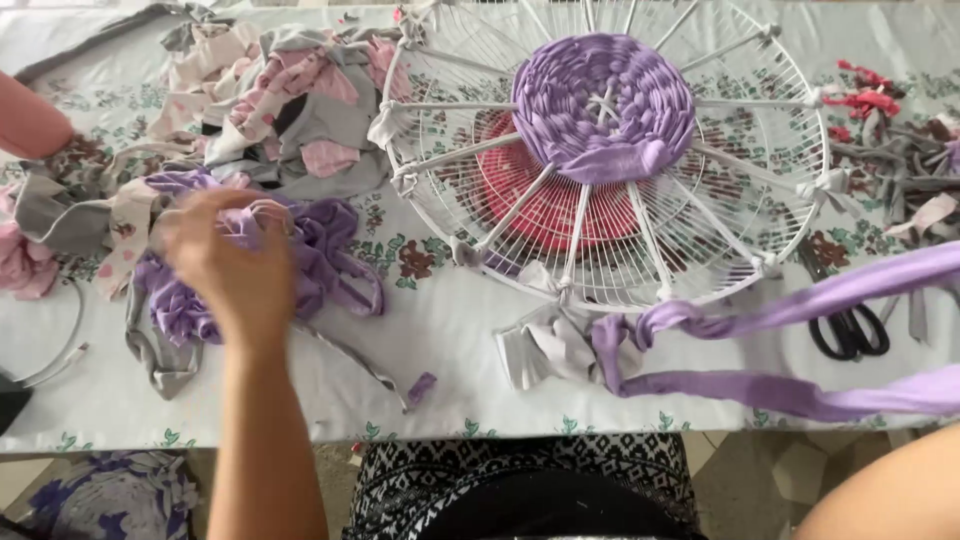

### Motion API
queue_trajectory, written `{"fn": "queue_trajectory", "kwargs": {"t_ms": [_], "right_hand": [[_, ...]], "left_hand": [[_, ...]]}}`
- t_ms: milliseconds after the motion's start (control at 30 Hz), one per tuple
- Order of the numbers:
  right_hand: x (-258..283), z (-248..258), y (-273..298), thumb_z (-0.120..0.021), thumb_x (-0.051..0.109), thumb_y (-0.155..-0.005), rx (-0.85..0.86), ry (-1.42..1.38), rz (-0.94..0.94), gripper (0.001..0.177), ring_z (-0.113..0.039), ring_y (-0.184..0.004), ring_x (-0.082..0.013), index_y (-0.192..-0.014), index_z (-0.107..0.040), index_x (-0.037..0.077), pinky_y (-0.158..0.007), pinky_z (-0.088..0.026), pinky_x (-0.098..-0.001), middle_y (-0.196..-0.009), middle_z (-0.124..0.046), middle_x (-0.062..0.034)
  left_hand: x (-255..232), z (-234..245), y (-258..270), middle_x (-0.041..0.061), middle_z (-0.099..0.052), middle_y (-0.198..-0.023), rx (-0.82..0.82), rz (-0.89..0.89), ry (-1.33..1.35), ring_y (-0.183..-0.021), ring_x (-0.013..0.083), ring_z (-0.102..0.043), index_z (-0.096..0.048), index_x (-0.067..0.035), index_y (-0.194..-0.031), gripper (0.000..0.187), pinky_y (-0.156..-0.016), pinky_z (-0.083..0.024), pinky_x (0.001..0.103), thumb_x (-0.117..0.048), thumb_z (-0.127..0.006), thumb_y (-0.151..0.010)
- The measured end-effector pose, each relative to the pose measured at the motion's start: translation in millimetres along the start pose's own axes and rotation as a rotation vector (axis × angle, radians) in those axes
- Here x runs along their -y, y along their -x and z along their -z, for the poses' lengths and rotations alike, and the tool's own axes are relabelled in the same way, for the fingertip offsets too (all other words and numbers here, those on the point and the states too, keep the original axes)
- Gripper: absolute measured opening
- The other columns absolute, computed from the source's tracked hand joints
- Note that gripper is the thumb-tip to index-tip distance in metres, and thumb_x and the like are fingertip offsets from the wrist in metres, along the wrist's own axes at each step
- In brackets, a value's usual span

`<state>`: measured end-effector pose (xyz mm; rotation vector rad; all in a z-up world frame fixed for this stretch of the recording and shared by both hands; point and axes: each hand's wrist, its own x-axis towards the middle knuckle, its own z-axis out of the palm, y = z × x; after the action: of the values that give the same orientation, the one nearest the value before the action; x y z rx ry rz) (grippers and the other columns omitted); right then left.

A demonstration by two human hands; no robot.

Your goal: Weaving purple fabric strips onto a circular metal frame to create a rug.

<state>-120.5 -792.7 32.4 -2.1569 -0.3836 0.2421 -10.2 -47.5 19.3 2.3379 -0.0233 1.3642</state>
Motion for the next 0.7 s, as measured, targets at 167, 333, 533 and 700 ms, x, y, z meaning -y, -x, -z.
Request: {"fn": "queue_trajectory", "kwargs": {"t_ms": [167, 333, 533, 700], "right_hand": [[123, -97, -74, -0.084, 0.023, -0.071, 0.063, 0.184, -0.055, 0.035, -0.079, -0.065, -0.0086, -0.106, -0.085, 0.023, -0.058, -0.059, -0.0215, -0.112, -0.085, 0.008], [188, -172, -114, -0.084, 0.024, -0.07, 0.114, 0.324, -0.115, 0.034, -0.08, -0.064, -0.0099, -0.103, -0.087, 0.023, -0.056, -0.06, -0.0232, -0.112, -0.086, 0.0074], [166, -213, -128, -0.065, 0.059, -0.088, 0.356, 0.673, -0.434, 0.039, -0.071, -0.085, -0.0122, -0.103, -0.072, 0.024, -0.081, -0.056, -0.0284, -0.11, -0.073, 0.008], [160, -222, -137, -0.073, 0.041, -0.084, 0.249, 0.472, -0.442, 0.029, -0.069, -0.061, -0.0134, -0.106, -0.079, 0.024, -0.065, -0.054, -0.0263, -0.108, -0.082, 0.0077]], "left_hand": [[-136, 13, 47, 0.003, -0.078, -0.085, 0.724, 0.033, 0.328, -0.073, 0.015, -0.067, -0.079, -0.013, -0.085, 0.008, -0.067, -0.056, 0.03, -0.018, -0.077, -0.078], [-164, -6, 90, 0.004, -0.063, -0.127, 1.005, -0.163, 0.281, -0.12, 0.0274, -0.054, -0.072, -0.019, -0.113, 0.031, -0.095, -0.039, 0.048, -0.036, -0.073, -0.087], [-96, 12, 38, 0.017, -0.063, -0.112, 0.637, 0.793, 0.943, -0.092, 0.0299, -0.067, -0.05, -0.008, -0.11, 0.009, -0.081, -0.071, 0.047, -0.012, -0.048, -0.103], [-12, 38, 13, -0.004, -0.06, -0.099, -0.162, 0.712, 1.201, -0.076, 0.0019, -0.058, -0.046, -0.016, -0.114, 0.008, -0.064, -0.053, 0.013, -0.014, -0.052, -0.12]]}}
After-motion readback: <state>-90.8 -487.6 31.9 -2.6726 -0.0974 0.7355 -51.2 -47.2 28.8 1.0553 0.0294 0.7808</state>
